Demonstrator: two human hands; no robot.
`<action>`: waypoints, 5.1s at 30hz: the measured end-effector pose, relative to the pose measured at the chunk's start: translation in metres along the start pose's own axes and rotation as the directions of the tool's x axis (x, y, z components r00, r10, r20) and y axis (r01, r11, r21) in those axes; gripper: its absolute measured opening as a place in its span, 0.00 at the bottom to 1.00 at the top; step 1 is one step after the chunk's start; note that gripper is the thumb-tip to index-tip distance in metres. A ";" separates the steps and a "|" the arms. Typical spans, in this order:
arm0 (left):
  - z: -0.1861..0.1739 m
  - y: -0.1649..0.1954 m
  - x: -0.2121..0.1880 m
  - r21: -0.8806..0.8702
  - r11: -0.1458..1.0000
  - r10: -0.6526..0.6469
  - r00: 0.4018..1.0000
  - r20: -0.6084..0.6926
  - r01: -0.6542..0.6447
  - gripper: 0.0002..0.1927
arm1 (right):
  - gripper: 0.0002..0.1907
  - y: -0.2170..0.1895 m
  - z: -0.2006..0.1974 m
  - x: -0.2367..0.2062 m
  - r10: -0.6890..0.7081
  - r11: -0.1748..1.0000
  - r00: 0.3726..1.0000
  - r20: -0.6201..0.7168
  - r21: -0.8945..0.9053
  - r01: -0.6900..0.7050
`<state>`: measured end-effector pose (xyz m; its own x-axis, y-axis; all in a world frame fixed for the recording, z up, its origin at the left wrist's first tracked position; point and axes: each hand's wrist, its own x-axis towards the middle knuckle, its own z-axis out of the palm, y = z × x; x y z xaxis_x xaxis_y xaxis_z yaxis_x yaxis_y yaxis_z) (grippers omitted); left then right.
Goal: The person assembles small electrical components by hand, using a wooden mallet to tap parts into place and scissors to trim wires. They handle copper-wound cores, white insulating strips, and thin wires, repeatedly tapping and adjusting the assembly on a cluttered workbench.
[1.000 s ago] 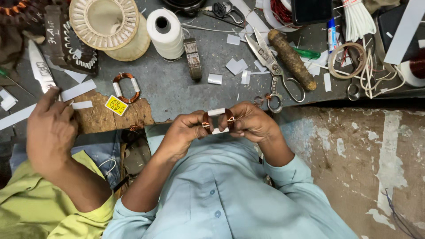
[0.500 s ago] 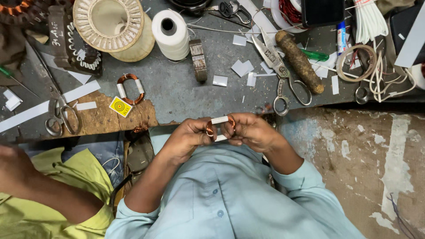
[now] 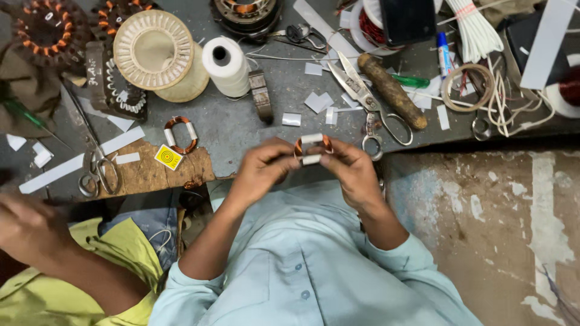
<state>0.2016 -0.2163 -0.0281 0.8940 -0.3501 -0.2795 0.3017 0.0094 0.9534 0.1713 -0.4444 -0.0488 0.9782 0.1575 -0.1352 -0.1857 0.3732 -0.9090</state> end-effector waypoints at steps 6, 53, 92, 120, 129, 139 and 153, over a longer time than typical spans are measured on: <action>0.000 0.015 0.033 0.828 0.528 0.737 0.586 -0.336 -0.188 0.29 | 0.20 0.010 -0.003 0.007 -0.044 0.999 0.984 -0.175 0.014 0.047; -0.028 -0.009 -0.020 -0.406 0.912 -0.156 0.872 -0.465 -0.053 0.28 | 0.41 0.033 0.094 0.038 0.128 0.992 0.984 0.126 -0.036 -0.125; -0.025 -0.060 -0.066 -0.027 0.995 0.074 0.924 -0.375 -0.091 0.16 | 0.10 0.042 0.081 0.004 -0.116 0.795 0.988 0.105 -0.586 0.156; -0.039 -0.057 -0.062 0.932 0.348 0.583 0.801 -0.133 -0.099 0.23 | 0.23 0.063 0.072 0.014 -0.376 0.252 0.825 0.421 -0.811 0.529; -0.046 -0.046 -0.071 0.809 0.517 0.625 0.769 -0.134 -0.280 0.22 | 0.22 0.056 0.076 0.006 -0.370 0.249 0.834 0.410 -0.821 0.514; -0.059 -0.032 -0.059 0.693 0.654 0.543 0.825 -0.153 -0.302 0.18 | 0.15 0.054 0.084 0.014 -0.375 0.254 0.847 0.378 -0.837 0.486; -0.046 -0.045 -0.065 0.671 0.677 0.558 0.804 -0.204 -0.301 0.14 | 0.17 0.063 0.077 0.012 -0.384 0.251 0.828 0.409 -0.817 0.520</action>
<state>0.1455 -0.1509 -0.0583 0.9548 -0.0857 0.2845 -0.2867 -0.5173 0.8064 0.1639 -0.3487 -0.0776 0.8432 0.3608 0.3986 0.5376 -0.5712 -0.6202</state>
